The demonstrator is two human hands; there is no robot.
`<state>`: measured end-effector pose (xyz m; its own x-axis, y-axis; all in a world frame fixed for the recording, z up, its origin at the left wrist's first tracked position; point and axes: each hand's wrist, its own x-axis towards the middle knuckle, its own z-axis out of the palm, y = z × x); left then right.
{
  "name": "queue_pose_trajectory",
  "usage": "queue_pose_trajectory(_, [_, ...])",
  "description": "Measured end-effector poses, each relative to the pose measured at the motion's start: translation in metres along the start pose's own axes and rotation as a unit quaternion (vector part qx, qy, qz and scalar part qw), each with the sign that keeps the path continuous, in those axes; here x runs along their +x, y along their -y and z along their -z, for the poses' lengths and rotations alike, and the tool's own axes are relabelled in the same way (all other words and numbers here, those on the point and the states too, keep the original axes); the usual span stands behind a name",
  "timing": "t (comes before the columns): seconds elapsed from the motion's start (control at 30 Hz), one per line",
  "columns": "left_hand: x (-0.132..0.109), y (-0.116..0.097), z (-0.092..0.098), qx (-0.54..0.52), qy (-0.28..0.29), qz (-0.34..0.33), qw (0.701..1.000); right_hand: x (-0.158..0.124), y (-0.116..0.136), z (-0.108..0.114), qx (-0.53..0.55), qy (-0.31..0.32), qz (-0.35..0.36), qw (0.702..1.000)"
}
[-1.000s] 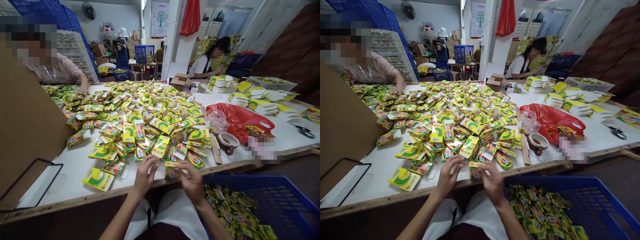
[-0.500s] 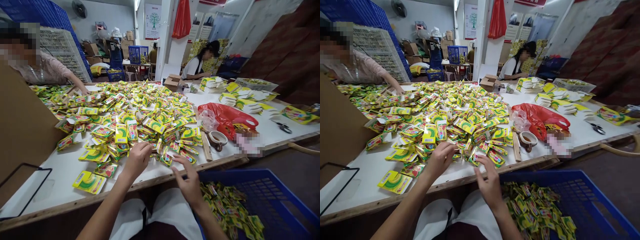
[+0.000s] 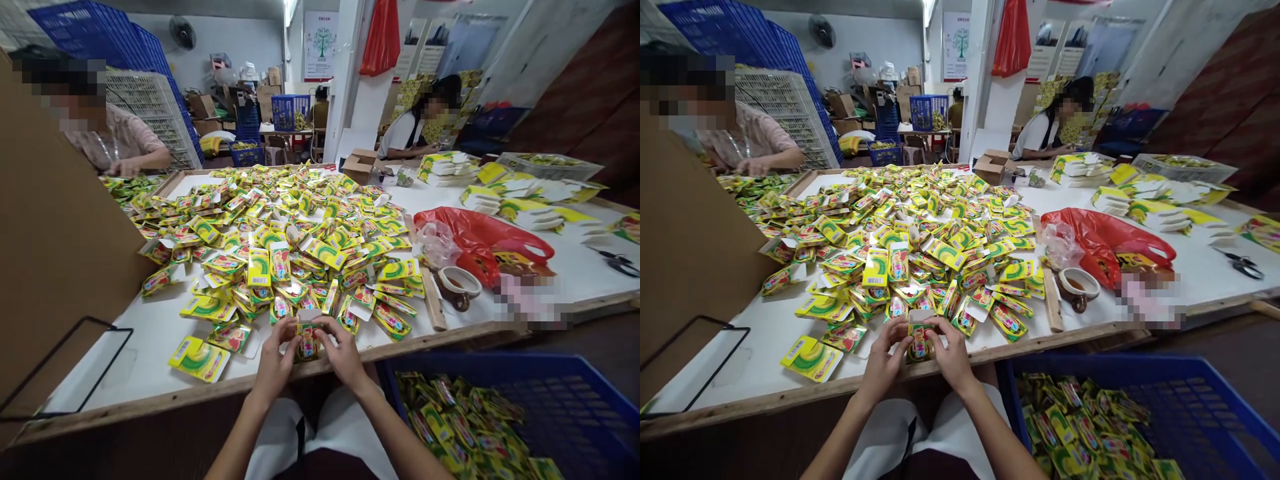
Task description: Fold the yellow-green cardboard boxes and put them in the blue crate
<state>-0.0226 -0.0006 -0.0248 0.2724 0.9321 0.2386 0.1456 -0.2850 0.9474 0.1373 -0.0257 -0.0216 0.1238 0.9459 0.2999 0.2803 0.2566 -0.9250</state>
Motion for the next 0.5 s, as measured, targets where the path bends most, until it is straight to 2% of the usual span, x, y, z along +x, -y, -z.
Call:
queue_pose_trajectory(0.1, [0.006, -0.003, 0.003, 0.018, 0.028, -0.002, 0.999, 0.008, 0.002, 0.009, -0.024, 0.018, 0.019, 0.999])
queue_pose_trajectory(0.23, [0.01, -0.005, 0.006, 0.062, 0.061, -0.006, 0.996, 0.016, 0.003, 0.013, -0.044, -0.002, 0.041, 0.998])
queue_pose_trajectory(0.5, [0.004, 0.0, 0.011, 0.066, 0.044, -0.013, 0.997, 0.021, 0.004, 0.005, -0.002, 0.015, 0.037, 0.999])
